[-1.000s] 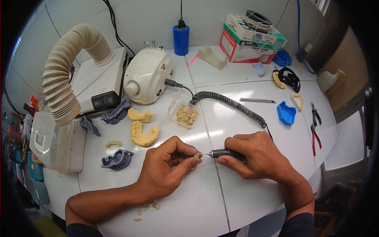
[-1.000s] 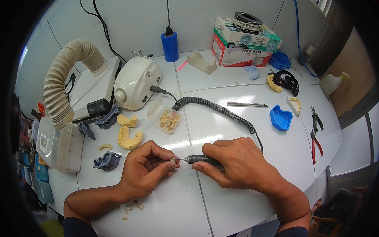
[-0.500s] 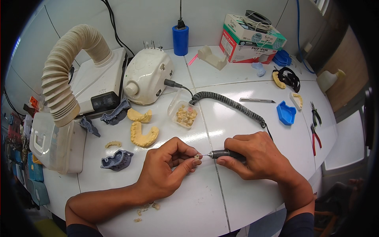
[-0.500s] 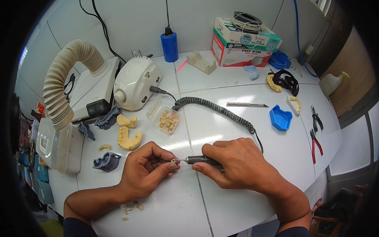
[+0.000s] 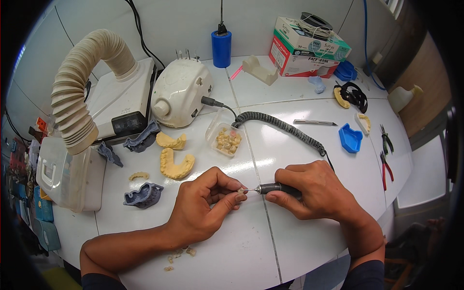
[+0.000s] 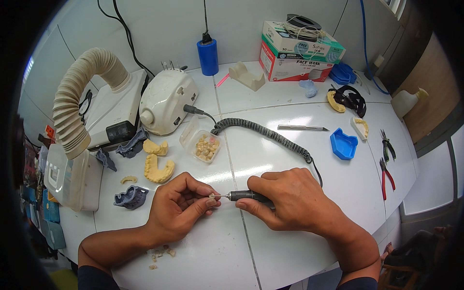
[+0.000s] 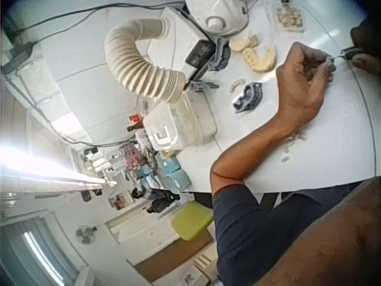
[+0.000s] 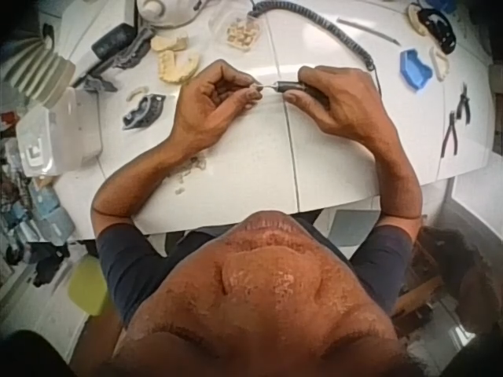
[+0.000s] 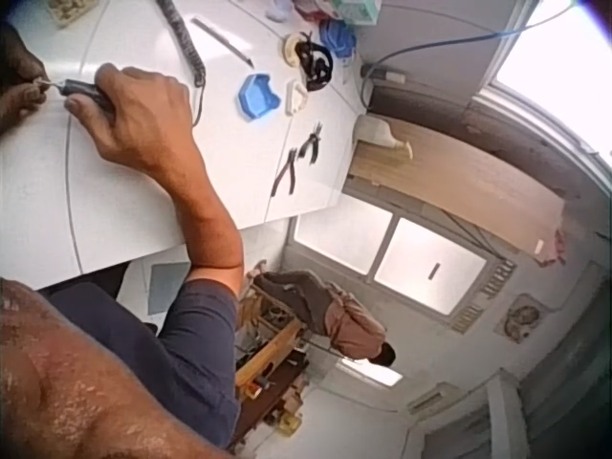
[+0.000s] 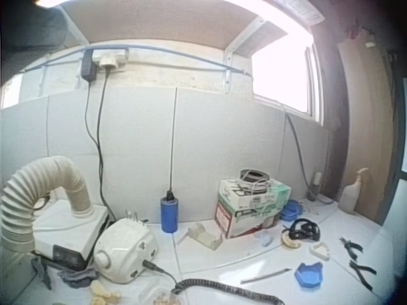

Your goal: The recorder is polishing and finishing a dental prosthesis using a rotary tool and a precision blade.

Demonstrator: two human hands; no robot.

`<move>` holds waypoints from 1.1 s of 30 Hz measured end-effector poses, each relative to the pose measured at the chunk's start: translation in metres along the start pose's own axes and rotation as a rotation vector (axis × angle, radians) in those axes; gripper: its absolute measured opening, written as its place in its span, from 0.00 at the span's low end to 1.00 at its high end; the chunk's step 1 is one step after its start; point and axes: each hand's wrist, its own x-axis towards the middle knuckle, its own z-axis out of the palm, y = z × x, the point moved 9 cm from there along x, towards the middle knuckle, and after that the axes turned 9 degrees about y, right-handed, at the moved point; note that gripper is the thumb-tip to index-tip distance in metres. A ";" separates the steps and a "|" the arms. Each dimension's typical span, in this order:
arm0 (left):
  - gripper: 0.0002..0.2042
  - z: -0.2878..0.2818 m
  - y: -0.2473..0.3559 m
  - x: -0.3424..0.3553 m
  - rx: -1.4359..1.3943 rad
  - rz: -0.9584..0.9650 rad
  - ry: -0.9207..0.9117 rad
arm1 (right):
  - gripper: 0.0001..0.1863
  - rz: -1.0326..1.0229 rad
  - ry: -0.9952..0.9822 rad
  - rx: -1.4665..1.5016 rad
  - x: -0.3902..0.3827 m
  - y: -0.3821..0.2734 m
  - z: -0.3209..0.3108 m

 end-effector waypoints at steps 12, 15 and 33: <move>0.06 0.001 0.001 -0.001 -0.011 0.024 -0.004 | 0.25 0.012 -0.032 -0.007 -0.002 0.002 0.003; 0.06 0.001 0.001 0.000 -0.022 0.022 -0.002 | 0.25 0.016 -0.035 -0.006 -0.002 0.003 0.003; 0.07 0.001 -0.001 -0.001 -0.034 0.014 -0.005 | 0.25 -0.001 -0.016 -0.001 -0.001 0.002 0.003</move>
